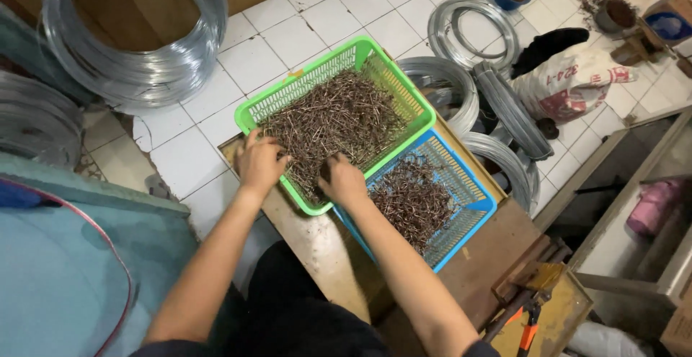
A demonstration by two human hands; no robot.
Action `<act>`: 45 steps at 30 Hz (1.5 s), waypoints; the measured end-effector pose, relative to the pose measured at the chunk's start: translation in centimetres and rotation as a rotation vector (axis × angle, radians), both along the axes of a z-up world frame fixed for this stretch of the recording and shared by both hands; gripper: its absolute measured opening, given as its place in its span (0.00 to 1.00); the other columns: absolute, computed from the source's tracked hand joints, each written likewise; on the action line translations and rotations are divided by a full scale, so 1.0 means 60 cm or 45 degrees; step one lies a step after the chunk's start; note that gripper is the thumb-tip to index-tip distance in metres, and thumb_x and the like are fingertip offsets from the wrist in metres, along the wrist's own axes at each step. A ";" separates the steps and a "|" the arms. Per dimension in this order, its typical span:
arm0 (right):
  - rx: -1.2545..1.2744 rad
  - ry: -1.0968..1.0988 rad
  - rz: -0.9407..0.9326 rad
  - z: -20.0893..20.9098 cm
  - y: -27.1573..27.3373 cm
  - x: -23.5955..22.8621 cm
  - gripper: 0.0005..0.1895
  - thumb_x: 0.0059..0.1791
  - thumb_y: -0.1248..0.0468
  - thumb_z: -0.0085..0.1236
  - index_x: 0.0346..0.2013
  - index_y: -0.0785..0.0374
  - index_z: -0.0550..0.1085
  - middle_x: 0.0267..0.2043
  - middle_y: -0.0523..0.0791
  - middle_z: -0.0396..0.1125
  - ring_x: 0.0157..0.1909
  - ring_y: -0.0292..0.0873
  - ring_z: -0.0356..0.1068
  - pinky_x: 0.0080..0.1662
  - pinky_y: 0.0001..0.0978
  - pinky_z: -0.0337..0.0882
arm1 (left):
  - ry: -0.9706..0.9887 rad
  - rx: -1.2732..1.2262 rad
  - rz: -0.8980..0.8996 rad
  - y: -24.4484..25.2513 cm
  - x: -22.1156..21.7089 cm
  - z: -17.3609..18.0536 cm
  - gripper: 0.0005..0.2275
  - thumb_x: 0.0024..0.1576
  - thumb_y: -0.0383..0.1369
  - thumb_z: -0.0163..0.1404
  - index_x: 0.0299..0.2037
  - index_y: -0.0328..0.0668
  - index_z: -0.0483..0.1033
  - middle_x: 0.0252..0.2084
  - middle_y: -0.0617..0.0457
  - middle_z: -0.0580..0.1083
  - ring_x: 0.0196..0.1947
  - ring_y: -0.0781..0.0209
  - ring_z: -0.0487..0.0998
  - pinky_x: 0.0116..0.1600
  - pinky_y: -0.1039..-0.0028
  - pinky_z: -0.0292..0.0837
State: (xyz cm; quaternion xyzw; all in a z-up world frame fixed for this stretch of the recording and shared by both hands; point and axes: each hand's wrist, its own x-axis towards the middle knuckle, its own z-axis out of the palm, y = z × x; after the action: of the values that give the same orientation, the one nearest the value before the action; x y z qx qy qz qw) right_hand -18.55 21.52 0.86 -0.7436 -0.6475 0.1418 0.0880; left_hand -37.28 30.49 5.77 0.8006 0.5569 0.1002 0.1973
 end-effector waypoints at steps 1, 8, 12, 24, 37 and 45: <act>0.003 -0.001 0.008 0.007 0.007 -0.006 0.27 0.42 0.50 0.67 0.50 0.62 0.77 0.51 0.52 0.70 0.41 0.59 0.77 0.42 0.52 0.78 | -0.001 0.003 0.008 -0.007 0.004 -0.001 0.10 0.56 0.40 0.60 0.43 0.47 0.85 0.56 0.49 0.78 0.73 0.47 0.60 0.72 0.37 0.45; -0.063 0.006 -0.091 0.029 0.021 -0.013 0.18 0.45 0.52 0.66 0.45 0.57 0.80 0.44 0.46 0.69 0.42 0.56 0.78 0.43 0.48 0.79 | -0.266 0.153 -0.052 -0.052 0.010 0.028 0.04 0.58 0.28 0.57 0.38 0.40 0.84 0.33 0.46 0.82 0.59 0.48 0.77 0.77 0.42 0.24; 0.134 0.054 -0.089 -0.013 0.022 -0.001 0.14 0.46 0.53 0.65 0.41 0.54 0.80 0.42 0.44 0.71 0.42 0.53 0.77 0.43 0.46 0.78 | -0.385 0.247 -0.102 -0.025 -0.004 0.018 0.09 0.58 0.29 0.58 0.48 0.42 0.82 0.38 0.51 0.82 0.51 0.56 0.81 0.77 0.46 0.31; 0.493 0.770 -0.132 0.188 -0.092 0.049 0.20 0.42 0.67 0.64 0.50 0.59 0.80 0.41 0.50 0.74 0.44 0.57 0.76 0.47 0.47 0.76 | -0.649 -0.229 -0.581 -0.047 0.065 0.186 0.29 0.48 0.31 0.63 0.64 0.49 0.72 0.36 0.54 0.84 0.43 0.50 0.84 0.54 0.58 0.75; 0.971 1.740 -1.575 0.102 -0.384 0.145 0.13 0.50 0.64 0.64 0.42 0.73 0.77 0.40 0.56 0.73 0.37 0.51 0.77 0.45 0.41 0.81 | -1.153 -0.379 -0.898 -0.246 0.275 0.108 0.17 0.50 0.29 0.65 0.50 0.47 0.83 0.45 0.47 0.82 0.42 0.48 0.84 0.48 0.63 0.78; 1.106 1.626 -1.852 0.034 -0.488 0.124 0.11 0.51 0.60 0.65 0.39 0.67 0.80 0.29 0.47 0.70 0.30 0.34 0.64 0.29 0.18 0.67 | -0.948 -0.560 -1.206 -0.356 0.321 0.070 0.08 0.56 0.30 0.58 0.44 0.53 0.86 0.40 0.57 0.84 0.42 0.53 0.84 0.48 0.68 0.78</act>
State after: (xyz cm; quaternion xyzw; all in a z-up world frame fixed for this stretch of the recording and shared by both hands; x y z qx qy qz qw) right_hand -11.12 -7.74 2.93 -0.6446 0.1242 0.1759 0.7336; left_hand -18.05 9.14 9.99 0.8123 0.0445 0.1567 0.5600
